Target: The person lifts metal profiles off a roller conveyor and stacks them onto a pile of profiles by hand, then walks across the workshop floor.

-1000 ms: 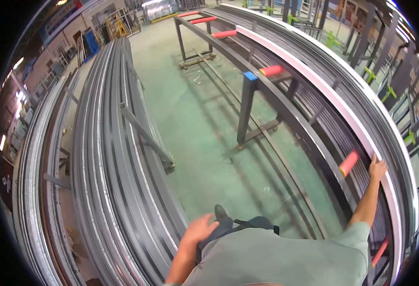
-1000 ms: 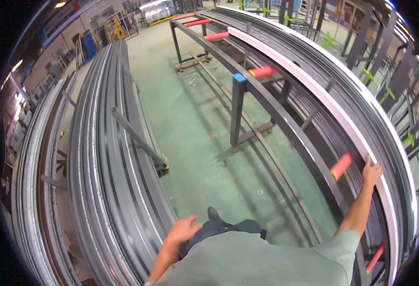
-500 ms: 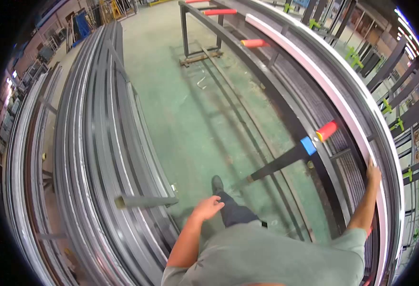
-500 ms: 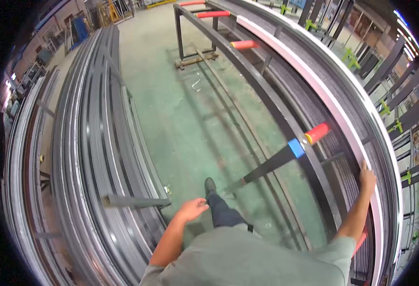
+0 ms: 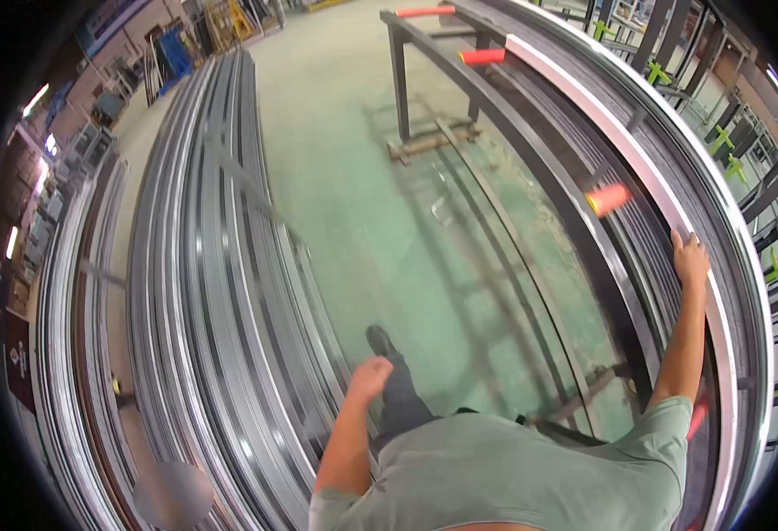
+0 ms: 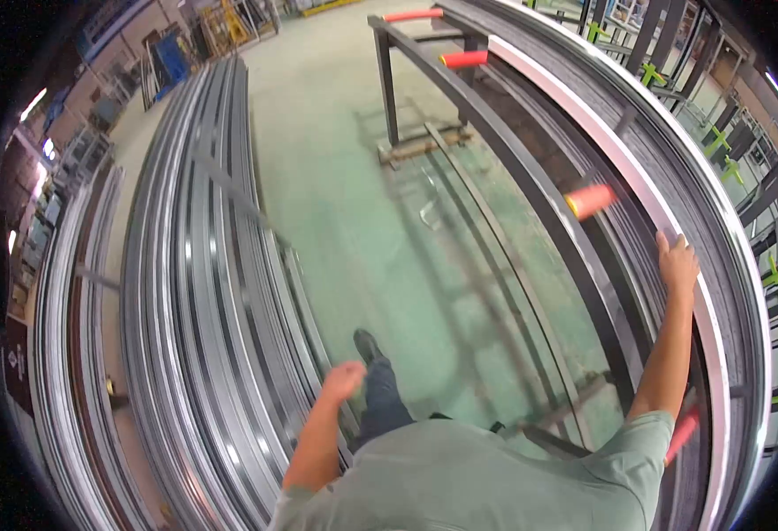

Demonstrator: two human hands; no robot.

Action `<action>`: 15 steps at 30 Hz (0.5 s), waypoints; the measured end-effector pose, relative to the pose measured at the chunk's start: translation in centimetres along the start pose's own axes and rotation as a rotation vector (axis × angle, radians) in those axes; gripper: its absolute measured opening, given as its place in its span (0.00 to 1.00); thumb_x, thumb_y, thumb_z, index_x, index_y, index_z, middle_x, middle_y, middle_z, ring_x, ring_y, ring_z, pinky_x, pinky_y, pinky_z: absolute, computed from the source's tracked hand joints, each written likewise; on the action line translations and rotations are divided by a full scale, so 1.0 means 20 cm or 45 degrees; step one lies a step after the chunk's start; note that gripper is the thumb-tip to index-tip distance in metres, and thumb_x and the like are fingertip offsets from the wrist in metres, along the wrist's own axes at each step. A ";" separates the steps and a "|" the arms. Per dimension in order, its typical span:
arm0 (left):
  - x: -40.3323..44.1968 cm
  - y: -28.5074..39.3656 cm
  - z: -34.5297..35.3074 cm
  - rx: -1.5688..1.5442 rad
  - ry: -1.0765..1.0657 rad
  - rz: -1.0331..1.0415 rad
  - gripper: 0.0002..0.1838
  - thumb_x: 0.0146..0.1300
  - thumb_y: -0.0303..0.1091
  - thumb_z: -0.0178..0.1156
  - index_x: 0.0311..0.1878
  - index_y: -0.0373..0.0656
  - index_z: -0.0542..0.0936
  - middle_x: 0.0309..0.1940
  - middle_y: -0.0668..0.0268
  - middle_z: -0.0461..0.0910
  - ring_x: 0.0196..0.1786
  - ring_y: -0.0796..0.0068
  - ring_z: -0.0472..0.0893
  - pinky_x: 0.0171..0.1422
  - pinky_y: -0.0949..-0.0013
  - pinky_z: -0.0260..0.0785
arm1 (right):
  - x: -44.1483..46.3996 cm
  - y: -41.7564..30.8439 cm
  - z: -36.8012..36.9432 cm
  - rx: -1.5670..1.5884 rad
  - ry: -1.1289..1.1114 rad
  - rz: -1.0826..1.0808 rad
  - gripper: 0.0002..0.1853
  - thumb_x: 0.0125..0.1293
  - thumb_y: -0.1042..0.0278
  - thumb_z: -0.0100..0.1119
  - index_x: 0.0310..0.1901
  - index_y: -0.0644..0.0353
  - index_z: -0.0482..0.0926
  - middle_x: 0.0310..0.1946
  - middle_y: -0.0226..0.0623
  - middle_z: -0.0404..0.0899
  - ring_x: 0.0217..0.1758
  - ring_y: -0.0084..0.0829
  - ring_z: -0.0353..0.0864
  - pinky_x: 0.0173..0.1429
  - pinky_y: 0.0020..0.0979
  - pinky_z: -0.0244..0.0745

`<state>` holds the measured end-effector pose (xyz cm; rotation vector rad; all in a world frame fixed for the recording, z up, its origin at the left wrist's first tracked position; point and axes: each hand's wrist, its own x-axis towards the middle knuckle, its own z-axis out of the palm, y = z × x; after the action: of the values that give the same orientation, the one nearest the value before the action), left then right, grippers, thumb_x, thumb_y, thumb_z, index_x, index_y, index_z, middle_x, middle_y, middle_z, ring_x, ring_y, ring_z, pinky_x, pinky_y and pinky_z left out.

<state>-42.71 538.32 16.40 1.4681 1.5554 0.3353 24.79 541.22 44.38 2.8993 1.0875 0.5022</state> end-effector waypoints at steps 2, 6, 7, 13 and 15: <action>0.40 -0.12 -0.12 -0.156 -0.291 -0.157 0.23 0.61 0.50 0.55 0.45 0.39 0.80 0.41 0.57 0.82 0.46 0.61 0.80 0.53 0.61 0.69 | 0.14 -0.32 0.12 -0.097 0.124 0.008 0.40 0.66 0.31 0.38 0.64 0.61 0.67 0.59 0.64 0.68 0.61 0.61 0.68 0.64 0.51 0.62; 0.96 0.11 -0.70 0.090 -0.502 -0.197 0.25 0.60 0.51 0.56 0.49 0.38 0.80 0.44 0.53 0.82 0.46 0.59 0.80 0.53 0.61 0.70 | 0.46 -0.99 0.13 -0.072 0.241 0.258 0.40 0.66 0.32 0.40 0.66 0.61 0.64 0.59 0.64 0.68 0.62 0.59 0.69 0.64 0.51 0.63; 1.23 -0.19 -0.70 -0.002 -0.459 -0.116 0.27 0.59 0.52 0.57 0.51 0.38 0.80 0.47 0.53 0.81 0.49 0.57 0.81 0.54 0.61 0.70 | 0.56 -1.17 0.04 0.060 0.113 0.301 0.39 0.67 0.33 0.40 0.65 0.62 0.65 0.56 0.64 0.71 0.60 0.57 0.71 0.62 0.50 0.65; 2.17 0.46 -1.73 0.175 -0.237 -0.119 0.29 0.58 0.49 0.59 0.56 0.37 0.77 0.47 0.55 0.82 0.49 0.65 0.80 0.54 0.66 0.70 | 1.23 -2.00 -0.01 0.083 0.150 0.087 0.36 0.68 0.36 0.41 0.62 0.62 0.69 0.56 0.62 0.72 0.60 0.55 0.72 0.61 0.47 0.66; 2.58 0.56 -1.96 0.198 -0.171 -0.029 0.29 0.59 0.50 0.58 0.57 0.37 0.76 0.49 0.53 0.81 0.52 0.62 0.79 0.57 0.64 0.69 | 1.45 -2.28 0.04 0.144 0.245 0.129 0.36 0.68 0.36 0.41 0.61 0.62 0.70 0.57 0.59 0.72 0.60 0.54 0.72 0.62 0.47 0.66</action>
<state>-57.25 602.08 22.76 1.5573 1.5165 0.1019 16.41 594.62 46.86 3.0700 1.0236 0.7620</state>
